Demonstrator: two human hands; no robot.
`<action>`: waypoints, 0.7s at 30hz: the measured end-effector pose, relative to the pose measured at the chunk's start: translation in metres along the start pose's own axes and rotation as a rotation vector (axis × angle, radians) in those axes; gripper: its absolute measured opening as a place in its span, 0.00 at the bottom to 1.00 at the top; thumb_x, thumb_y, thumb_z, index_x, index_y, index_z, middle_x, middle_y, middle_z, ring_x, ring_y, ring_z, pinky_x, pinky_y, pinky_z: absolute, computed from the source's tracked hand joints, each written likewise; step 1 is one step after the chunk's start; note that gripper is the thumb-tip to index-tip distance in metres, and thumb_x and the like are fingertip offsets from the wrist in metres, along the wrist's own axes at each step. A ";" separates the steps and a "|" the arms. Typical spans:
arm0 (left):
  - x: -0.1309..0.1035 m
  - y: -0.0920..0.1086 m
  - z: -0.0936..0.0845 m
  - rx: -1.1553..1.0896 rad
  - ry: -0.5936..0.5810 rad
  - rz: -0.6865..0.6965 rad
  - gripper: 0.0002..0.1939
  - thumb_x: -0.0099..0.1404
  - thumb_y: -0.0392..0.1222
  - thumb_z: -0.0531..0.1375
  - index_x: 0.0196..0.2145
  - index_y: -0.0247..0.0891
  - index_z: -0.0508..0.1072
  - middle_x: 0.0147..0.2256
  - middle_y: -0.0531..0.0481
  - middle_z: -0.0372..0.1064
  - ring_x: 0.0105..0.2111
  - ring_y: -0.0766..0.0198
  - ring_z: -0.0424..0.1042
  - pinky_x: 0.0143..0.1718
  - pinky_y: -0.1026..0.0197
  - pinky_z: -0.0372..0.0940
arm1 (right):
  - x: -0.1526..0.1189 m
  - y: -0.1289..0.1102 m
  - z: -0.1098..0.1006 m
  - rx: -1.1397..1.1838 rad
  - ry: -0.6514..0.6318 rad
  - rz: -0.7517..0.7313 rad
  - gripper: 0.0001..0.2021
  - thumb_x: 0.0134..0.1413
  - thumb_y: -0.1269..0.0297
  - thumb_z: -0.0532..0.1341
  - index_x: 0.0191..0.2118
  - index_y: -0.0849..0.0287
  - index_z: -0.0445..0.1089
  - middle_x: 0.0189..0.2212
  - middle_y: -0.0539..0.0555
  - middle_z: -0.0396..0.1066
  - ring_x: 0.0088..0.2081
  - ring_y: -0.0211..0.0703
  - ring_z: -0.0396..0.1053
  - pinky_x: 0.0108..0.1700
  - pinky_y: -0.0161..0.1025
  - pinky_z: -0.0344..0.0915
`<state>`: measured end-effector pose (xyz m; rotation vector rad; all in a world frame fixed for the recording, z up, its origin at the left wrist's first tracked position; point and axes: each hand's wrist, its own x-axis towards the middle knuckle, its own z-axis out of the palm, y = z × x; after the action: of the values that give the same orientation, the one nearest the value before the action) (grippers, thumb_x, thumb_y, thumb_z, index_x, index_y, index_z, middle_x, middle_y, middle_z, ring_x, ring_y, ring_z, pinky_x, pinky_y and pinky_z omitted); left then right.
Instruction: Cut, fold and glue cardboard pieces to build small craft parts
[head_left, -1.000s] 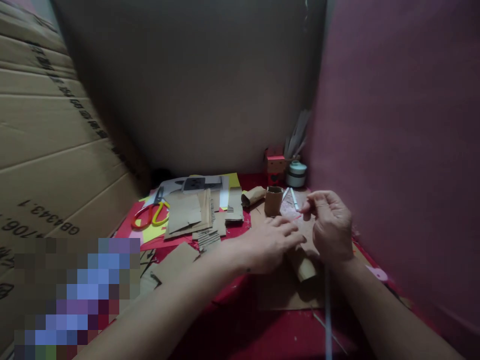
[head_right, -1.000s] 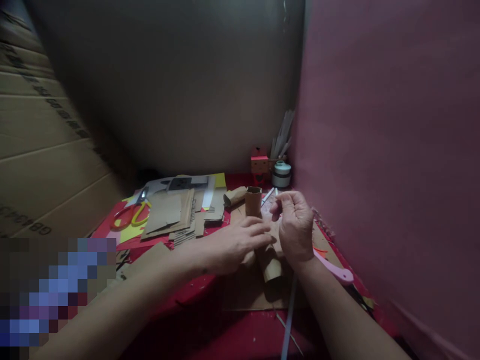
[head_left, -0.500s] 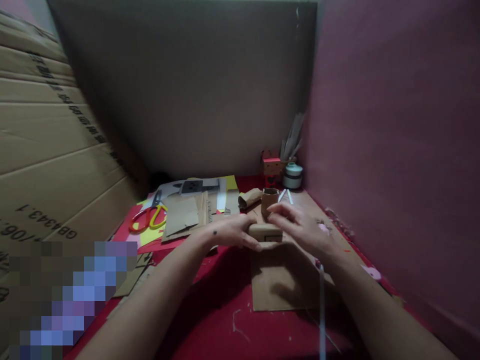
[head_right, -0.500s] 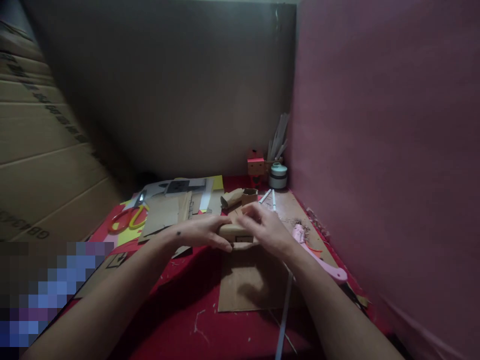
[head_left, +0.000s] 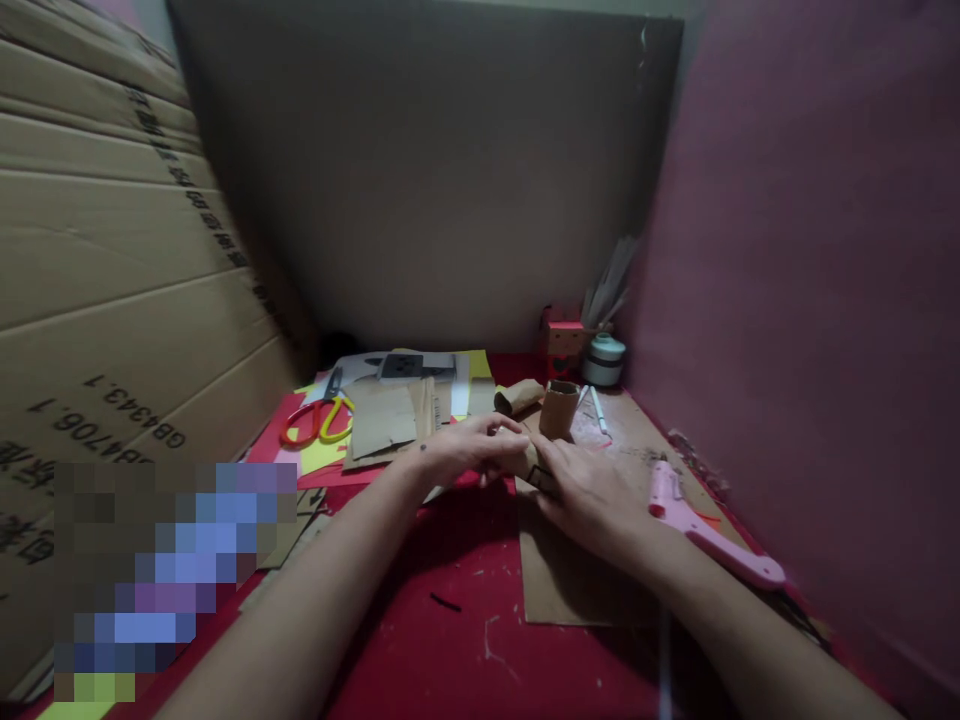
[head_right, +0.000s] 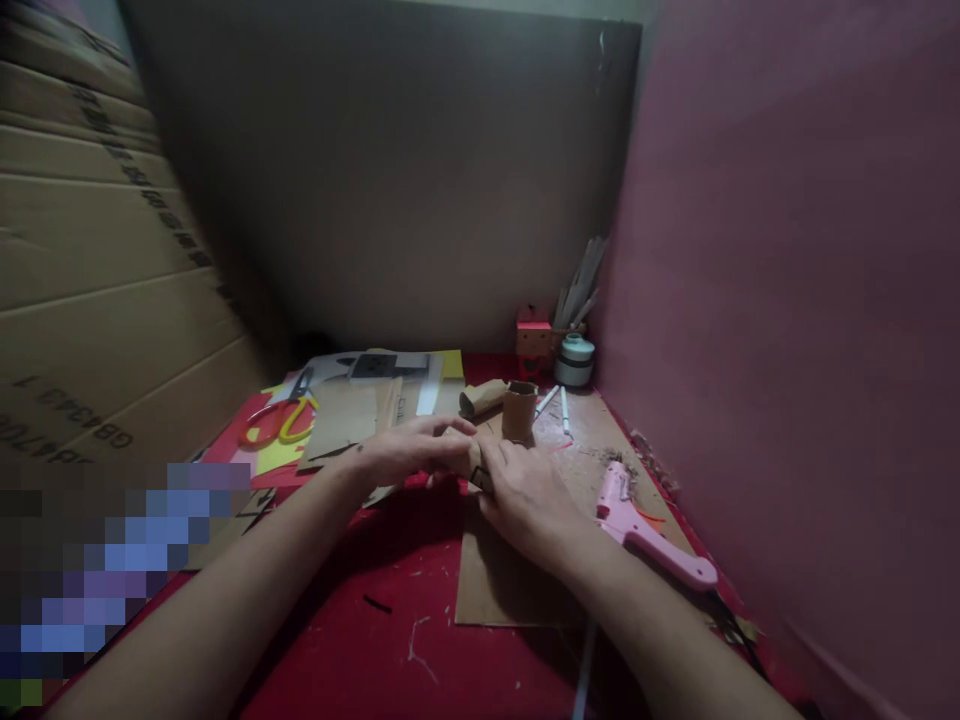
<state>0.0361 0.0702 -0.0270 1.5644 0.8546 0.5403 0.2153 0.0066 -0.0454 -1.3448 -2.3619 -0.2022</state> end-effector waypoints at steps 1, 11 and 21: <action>0.002 -0.004 0.001 -0.029 0.028 -0.001 0.20 0.56 0.54 0.58 0.39 0.36 0.66 0.23 0.54 0.63 0.17 0.72 0.60 0.18 0.67 0.56 | 0.000 -0.002 0.000 -0.016 -0.013 0.007 0.27 0.48 0.69 0.56 0.56 0.66 0.54 0.40 0.62 0.69 0.39 0.53 0.66 0.37 0.45 0.61; -0.007 0.010 -0.009 -0.096 0.572 0.003 0.18 0.64 0.53 0.50 0.45 0.37 0.59 0.38 0.45 0.62 0.19 0.70 0.68 0.12 0.69 0.55 | 0.055 0.025 -0.032 0.136 0.026 0.054 0.20 0.48 0.70 0.56 0.50 0.62 0.61 0.43 0.61 0.68 0.42 0.50 0.66 0.39 0.42 0.61; -0.001 -0.017 -0.014 -0.155 0.691 -0.017 0.10 0.62 0.36 0.53 0.42 0.33 0.59 0.35 0.46 0.62 0.21 0.71 0.67 0.13 0.69 0.57 | 0.126 0.058 -0.008 -0.156 -0.157 0.273 0.35 0.49 0.52 0.59 0.62 0.54 0.47 0.49 0.64 0.65 0.48 0.60 0.62 0.41 0.47 0.59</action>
<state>0.0209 0.0787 -0.0403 1.2284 1.3005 1.1406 0.2099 0.1340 0.0105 -1.8001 -2.2923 -0.2101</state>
